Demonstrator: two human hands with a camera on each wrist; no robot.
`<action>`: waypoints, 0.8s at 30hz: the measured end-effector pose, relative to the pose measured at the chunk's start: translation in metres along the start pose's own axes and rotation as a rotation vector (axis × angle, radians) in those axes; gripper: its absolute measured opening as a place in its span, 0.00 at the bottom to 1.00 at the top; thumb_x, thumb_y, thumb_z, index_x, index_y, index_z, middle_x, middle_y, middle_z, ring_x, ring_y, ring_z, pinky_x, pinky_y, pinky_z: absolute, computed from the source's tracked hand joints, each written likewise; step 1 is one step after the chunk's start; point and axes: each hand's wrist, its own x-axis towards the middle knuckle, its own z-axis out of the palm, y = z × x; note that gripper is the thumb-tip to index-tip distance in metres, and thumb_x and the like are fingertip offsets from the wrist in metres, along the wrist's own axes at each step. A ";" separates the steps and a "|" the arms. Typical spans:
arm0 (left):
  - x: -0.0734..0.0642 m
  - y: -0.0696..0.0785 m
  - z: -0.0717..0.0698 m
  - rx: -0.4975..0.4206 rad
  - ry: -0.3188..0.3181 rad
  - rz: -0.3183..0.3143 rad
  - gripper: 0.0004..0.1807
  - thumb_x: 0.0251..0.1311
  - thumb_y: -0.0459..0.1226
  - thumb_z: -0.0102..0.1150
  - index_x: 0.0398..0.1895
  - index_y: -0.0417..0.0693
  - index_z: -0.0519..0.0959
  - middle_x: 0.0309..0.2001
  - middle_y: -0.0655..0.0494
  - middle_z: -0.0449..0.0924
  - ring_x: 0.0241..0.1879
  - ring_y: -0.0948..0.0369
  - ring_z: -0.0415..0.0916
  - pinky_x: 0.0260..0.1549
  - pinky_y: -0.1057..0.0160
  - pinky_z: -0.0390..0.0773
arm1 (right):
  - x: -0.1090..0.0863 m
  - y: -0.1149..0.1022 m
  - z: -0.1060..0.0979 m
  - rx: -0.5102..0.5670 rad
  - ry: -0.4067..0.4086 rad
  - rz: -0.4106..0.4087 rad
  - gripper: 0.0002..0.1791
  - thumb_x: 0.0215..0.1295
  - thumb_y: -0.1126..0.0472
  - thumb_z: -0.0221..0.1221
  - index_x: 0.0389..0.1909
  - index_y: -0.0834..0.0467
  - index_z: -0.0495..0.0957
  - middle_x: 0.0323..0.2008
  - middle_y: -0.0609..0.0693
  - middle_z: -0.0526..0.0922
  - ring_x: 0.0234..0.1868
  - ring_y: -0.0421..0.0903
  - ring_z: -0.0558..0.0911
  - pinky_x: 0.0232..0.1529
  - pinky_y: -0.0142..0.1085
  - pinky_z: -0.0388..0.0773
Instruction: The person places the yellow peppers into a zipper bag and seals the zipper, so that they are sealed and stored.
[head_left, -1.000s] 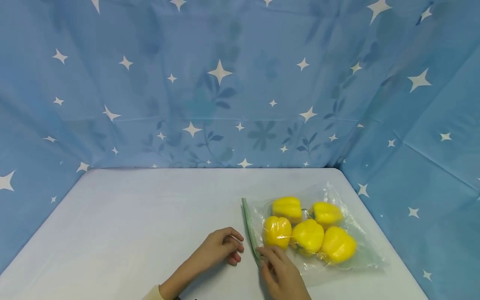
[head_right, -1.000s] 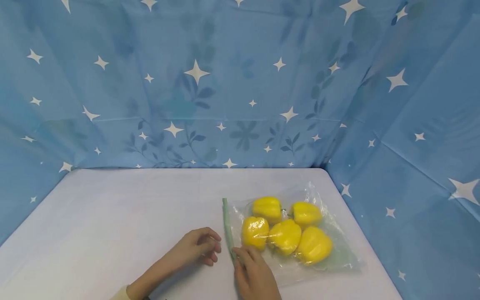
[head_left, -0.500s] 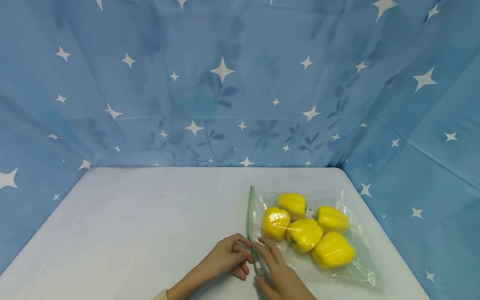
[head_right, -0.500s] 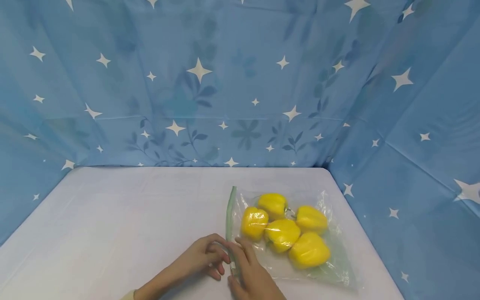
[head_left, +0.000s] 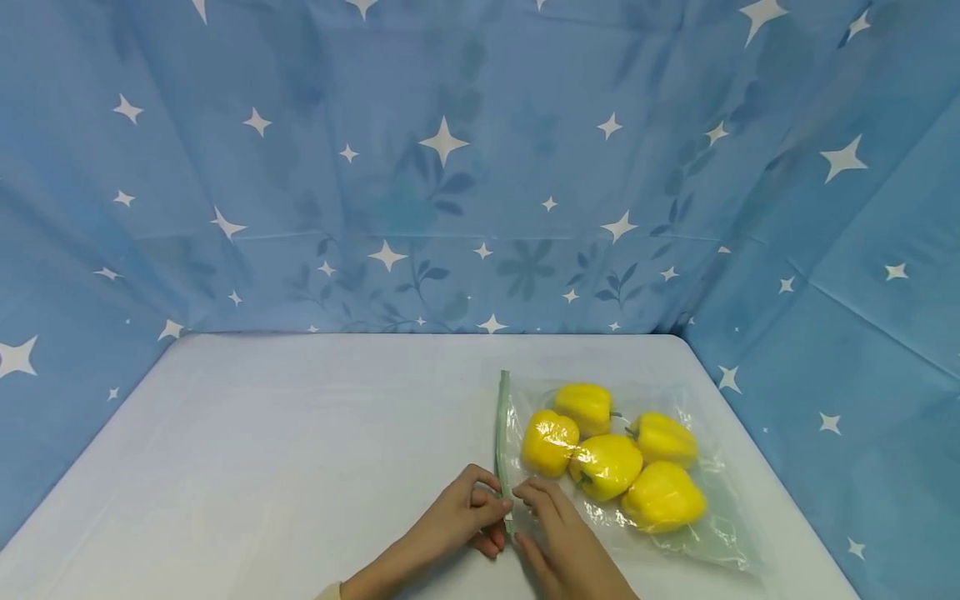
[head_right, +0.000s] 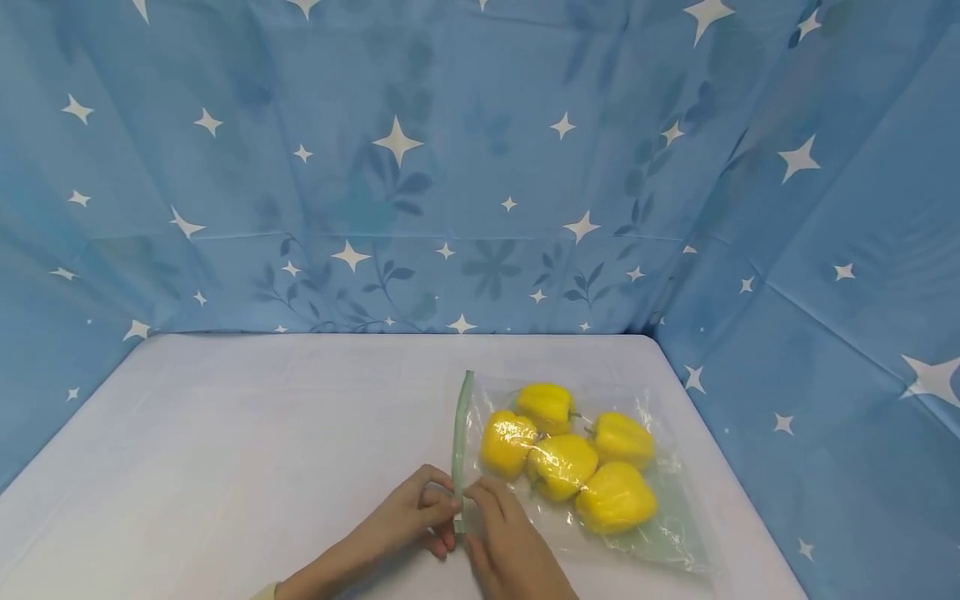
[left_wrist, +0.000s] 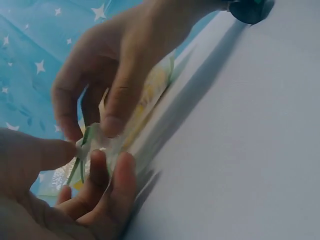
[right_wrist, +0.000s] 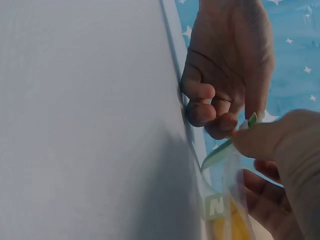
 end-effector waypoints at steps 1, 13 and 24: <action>-0.001 0.000 0.001 0.003 0.008 -0.002 0.21 0.75 0.40 0.59 0.56 0.36 0.62 0.31 0.50 0.84 0.24 0.62 0.81 0.25 0.66 0.86 | 0.000 0.001 0.000 0.003 0.029 -0.016 0.31 0.49 0.64 0.79 0.55 0.56 0.77 0.57 0.50 0.79 0.52 0.41 0.81 0.52 0.32 0.84; -0.005 0.003 0.009 0.027 -0.050 -0.100 0.24 0.79 0.51 0.50 0.35 0.38 0.78 0.23 0.56 0.82 0.18 0.64 0.80 0.14 0.71 0.77 | 0.000 0.003 0.001 -0.007 0.217 -0.071 0.22 0.83 0.42 0.43 0.40 0.49 0.82 0.42 0.37 0.82 0.39 0.34 0.80 0.46 0.24 0.76; 0.005 -0.002 0.006 -0.014 0.026 -0.115 0.17 0.76 0.46 0.55 0.29 0.46 0.76 0.23 0.58 0.78 0.20 0.65 0.78 0.16 0.72 0.78 | 0.000 -0.001 0.006 0.001 0.263 -0.095 0.24 0.83 0.44 0.42 0.32 0.47 0.82 0.34 0.36 0.79 0.31 0.34 0.75 0.36 0.23 0.71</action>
